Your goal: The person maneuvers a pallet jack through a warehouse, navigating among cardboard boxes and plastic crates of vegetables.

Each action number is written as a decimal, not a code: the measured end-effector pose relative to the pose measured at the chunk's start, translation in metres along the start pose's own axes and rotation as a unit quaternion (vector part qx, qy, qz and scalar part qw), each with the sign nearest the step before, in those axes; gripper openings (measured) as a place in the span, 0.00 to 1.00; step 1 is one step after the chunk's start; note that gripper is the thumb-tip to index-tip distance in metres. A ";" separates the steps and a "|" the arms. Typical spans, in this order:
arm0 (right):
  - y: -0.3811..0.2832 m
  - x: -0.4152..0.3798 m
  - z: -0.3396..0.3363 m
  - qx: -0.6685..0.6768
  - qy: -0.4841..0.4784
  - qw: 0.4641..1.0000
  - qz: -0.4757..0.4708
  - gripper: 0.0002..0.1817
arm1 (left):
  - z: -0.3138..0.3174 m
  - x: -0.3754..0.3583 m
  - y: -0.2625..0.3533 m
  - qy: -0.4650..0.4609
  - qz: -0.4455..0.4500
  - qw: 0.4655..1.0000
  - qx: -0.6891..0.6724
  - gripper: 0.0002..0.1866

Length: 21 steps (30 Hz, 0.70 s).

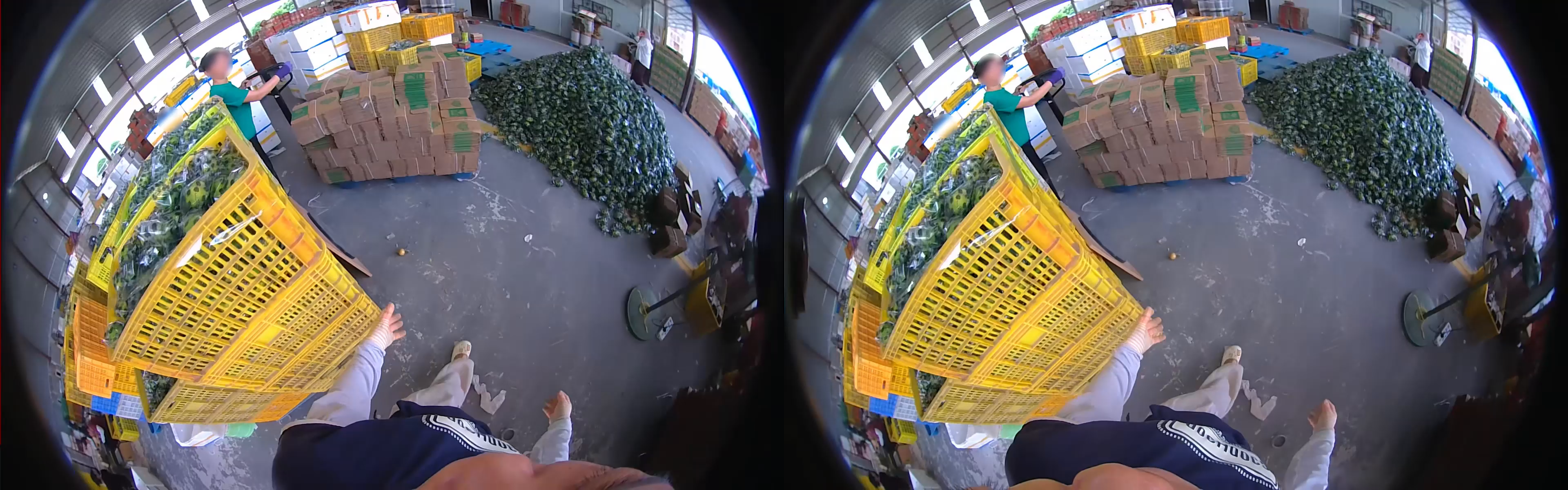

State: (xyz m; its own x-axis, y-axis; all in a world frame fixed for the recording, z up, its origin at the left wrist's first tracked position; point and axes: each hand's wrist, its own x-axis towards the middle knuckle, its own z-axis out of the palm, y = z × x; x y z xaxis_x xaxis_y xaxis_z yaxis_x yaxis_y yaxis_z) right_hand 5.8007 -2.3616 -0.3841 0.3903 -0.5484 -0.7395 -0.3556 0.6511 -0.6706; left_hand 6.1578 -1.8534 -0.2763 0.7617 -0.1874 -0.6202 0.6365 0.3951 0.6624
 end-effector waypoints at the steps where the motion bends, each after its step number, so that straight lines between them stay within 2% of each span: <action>1: -0.007 0.014 0.012 -0.004 -0.030 0.999 0.020 0.16 | 0.016 0.019 0.016 -0.004 0.003 1.000 -0.012 0.49; 3: -0.020 0.035 0.035 -0.081 -0.032 0.994 0.068 0.18 | 0.053 0.050 0.049 0.021 0.030 0.998 -0.050 0.51; 6: -0.033 0.071 0.042 -0.134 -0.008 0.982 0.136 0.19 | 0.091 0.091 0.081 -0.007 0.073 0.995 -0.067 0.52; 7: -0.034 0.083 0.045 -0.158 -0.002 0.973 0.168 0.20 | 0.103 0.100 0.090 -0.010 0.061 0.996 -0.063 0.52; 9: -0.055 0.087 0.058 -0.166 0.046 0.970 0.170 0.18 | 0.118 0.117 0.098 0.009 0.064 0.994 -0.089 0.52; 14: -0.127 0.095 0.120 -0.222 -0.008 0.971 0.089 0.15 | 0.143 0.141 0.100 0.039 0.024 0.994 -0.095 0.50; 21: -0.201 0.174 0.158 -0.361 -0.070 0.922 0.123 0.16 | 0.162 0.138 0.082 0.089 0.057 0.980 -0.169 0.51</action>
State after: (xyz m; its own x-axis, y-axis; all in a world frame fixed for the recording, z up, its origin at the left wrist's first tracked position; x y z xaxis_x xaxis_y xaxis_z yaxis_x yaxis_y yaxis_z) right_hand 6.0744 -2.5051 -0.3683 0.3112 -0.3242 -0.8934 -0.9003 0.2005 -0.3864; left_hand 6.3350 -1.9921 -0.2393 0.7725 0.0236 -0.6346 0.4497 0.6853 0.5728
